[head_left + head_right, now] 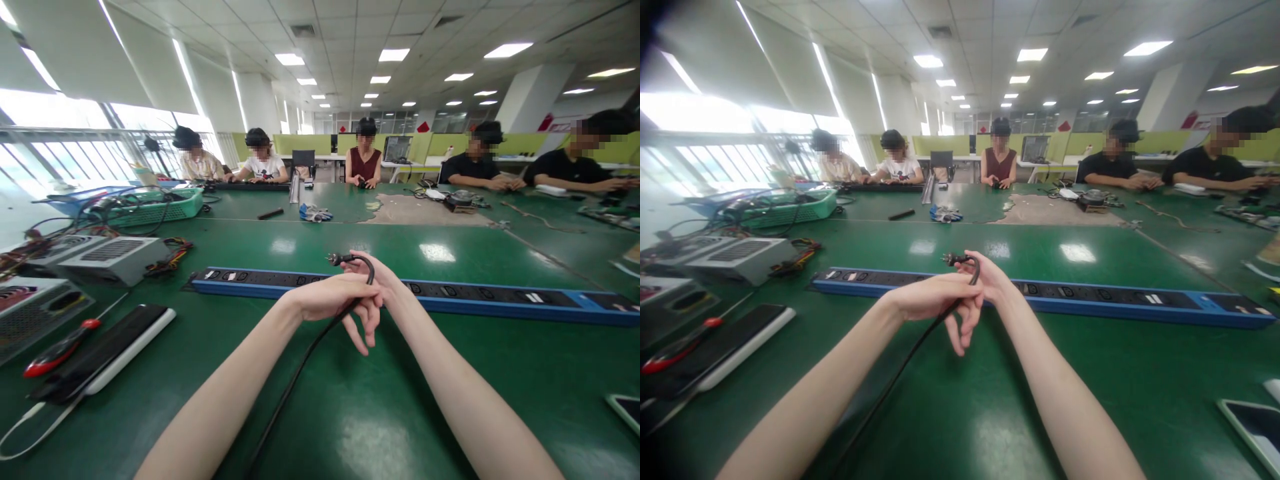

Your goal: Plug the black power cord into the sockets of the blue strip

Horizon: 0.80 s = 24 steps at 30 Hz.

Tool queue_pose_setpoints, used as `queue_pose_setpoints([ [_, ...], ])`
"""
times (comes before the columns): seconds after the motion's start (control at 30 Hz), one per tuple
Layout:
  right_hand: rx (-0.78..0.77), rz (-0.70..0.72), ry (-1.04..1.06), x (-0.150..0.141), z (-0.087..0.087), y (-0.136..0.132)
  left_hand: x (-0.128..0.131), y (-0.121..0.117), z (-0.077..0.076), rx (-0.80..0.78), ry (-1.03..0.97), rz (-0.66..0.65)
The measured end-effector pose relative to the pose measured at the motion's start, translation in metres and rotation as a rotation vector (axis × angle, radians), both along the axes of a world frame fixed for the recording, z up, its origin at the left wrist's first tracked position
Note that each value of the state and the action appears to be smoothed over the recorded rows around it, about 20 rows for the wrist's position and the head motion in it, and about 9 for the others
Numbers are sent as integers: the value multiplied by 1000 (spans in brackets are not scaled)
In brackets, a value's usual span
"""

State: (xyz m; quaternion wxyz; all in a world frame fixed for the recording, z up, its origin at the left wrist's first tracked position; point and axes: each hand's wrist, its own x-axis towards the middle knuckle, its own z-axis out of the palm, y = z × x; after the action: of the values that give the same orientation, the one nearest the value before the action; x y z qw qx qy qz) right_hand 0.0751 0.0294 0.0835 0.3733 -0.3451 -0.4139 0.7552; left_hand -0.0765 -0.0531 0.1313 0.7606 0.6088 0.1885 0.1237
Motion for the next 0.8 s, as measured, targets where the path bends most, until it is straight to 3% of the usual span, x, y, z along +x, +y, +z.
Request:
queue_pose_setpoints([
  [0.1, 168, -153, -255, 5, 5, -2, -10, 10, -1, 99, 136, -141],
  [0.13, 241, -187, -327, 7, 5, -4, -18, 16, -1, 170, 181, -112],
  [0.2, 377, -223, -453, 7, 2, -6, -40, 34, -4, 302, 248, 103],
  [0.27, 496, -216, -588, 4, -2, -8, -61, 54, -12, 484, 354, 397],
  [0.33, 626, -201, -746, -2, -7, -9, -76, 71, -26, 823, 619, 700],
  [0.37, 697, -205, -829, -6, -8, -9, -80, 77, -34, 1022, 806, 799],
  [0.4, 763, -213, -912, -9, -9, -10, -82, 81, -44, 1090, 875, 846],
  [0.6, 972, -238, -1295, -25, -5, -23, -71, 84, -90, 1254, 1032, 780],
  [0.8, 1072, -154, -1433, -30, 5, -33, -73, 85, -98, 1362, 1113, 658],
])
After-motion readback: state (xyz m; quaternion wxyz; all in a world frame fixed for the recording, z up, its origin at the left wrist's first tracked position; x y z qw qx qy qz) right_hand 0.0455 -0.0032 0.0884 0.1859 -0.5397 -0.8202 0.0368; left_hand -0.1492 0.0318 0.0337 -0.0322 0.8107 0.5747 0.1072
